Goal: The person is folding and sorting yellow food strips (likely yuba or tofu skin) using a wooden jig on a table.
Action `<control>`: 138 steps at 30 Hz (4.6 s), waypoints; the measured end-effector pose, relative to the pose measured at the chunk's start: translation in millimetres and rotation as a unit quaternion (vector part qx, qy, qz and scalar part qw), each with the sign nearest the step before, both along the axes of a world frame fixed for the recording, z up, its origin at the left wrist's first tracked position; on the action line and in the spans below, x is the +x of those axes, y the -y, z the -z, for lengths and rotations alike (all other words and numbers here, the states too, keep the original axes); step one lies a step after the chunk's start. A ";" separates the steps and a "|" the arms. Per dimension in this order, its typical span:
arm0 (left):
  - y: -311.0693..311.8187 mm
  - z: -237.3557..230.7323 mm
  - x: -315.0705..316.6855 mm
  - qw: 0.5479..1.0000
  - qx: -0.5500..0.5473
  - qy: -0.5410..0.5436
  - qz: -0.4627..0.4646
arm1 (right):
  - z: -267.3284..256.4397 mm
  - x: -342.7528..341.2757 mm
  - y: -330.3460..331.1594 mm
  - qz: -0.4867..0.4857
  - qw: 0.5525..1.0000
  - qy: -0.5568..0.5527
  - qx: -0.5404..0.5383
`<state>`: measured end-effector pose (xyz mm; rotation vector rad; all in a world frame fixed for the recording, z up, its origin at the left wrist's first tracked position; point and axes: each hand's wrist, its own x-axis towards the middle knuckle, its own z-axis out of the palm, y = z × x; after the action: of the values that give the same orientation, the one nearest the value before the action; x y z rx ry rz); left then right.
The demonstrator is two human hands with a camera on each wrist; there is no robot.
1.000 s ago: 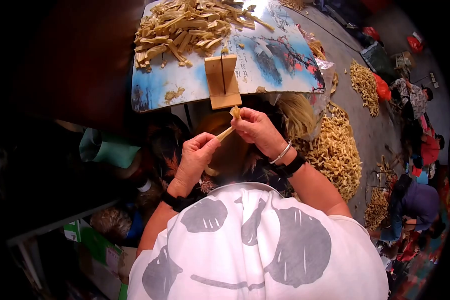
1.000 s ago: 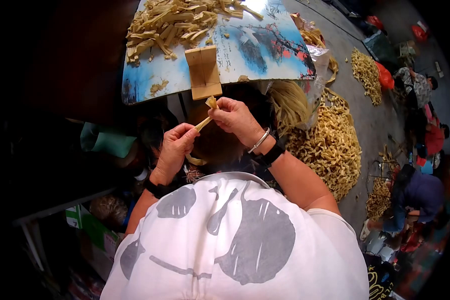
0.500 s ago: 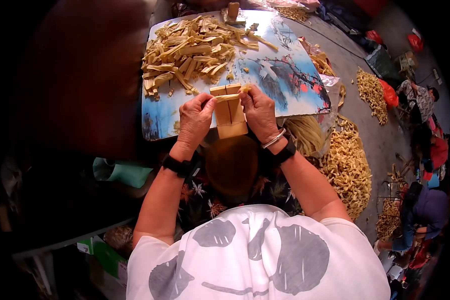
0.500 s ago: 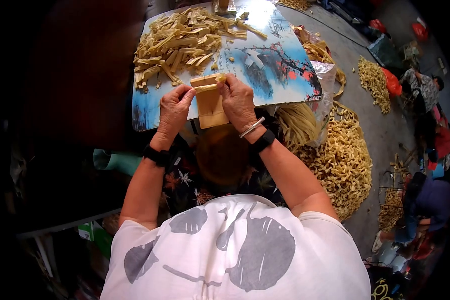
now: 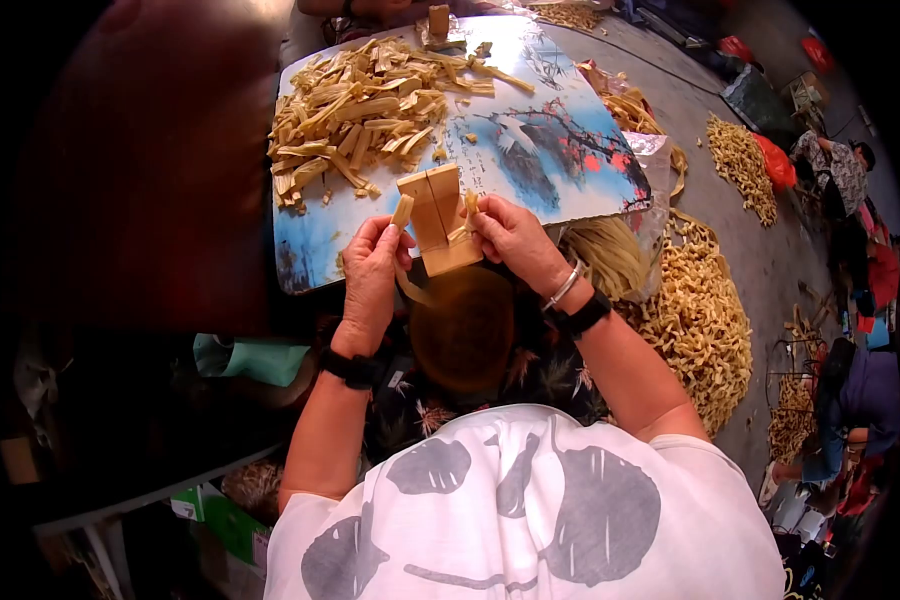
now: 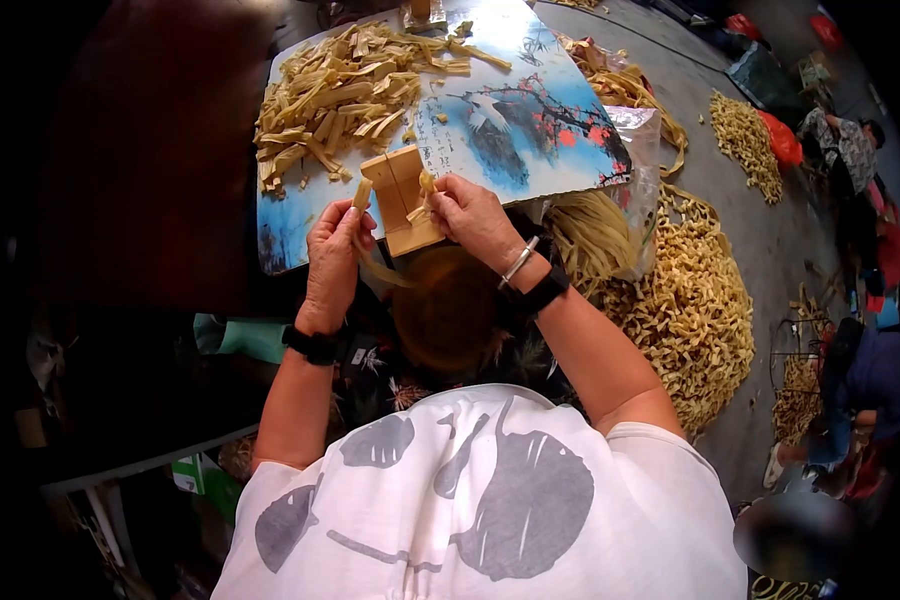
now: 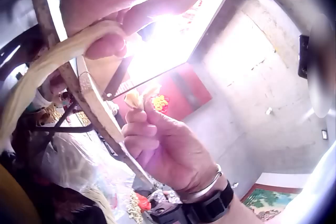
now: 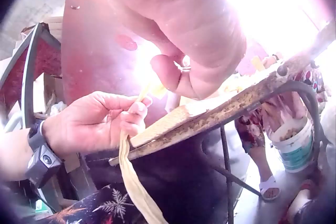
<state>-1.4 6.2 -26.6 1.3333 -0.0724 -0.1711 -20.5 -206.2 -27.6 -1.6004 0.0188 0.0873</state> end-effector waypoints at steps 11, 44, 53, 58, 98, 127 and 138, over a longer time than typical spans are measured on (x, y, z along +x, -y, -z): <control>20.1 11.7 -69.7 0.986 0.149 0.078 -0.002 | -18.8 -54.7 -39.1 0.040 0.939 0.279 -0.199; 16.9 22.8 -125.0 0.799 0.521 0.300 0.013 | 31.8 -122.3 -50.7 0.007 0.995 -0.103 -0.009; 19.0 25.0 -127.4 0.919 0.310 0.245 0.004 | 48.8 -123.0 -31.3 -0.077 0.908 -0.269 0.312; 17.8 38.5 -123.5 0.926 0.316 0.204 -0.015 | 35.5 -121.5 -26.4 -0.103 0.920 -0.282 0.251; 29.2 42.6 -121.5 0.984 -0.061 -0.162 0.051 | 19.1 -139.7 -19.8 0.055 0.974 0.121 -0.184; 36.7 15.9 -129.7 0.968 0.240 -0.011 0.067 | 37.6 -114.3 -7.6 -0.030 0.978 -0.060 0.197; 37.4 6.2 -132.3 0.983 0.157 -0.067 0.073 | 40.8 -117.4 -1.6 -0.082 0.969 -0.110 0.205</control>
<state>-133.7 -31.2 -32.8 1.6271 -0.0313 -0.4097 -138.0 -204.6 -68.4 -1.1700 0.0372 0.3741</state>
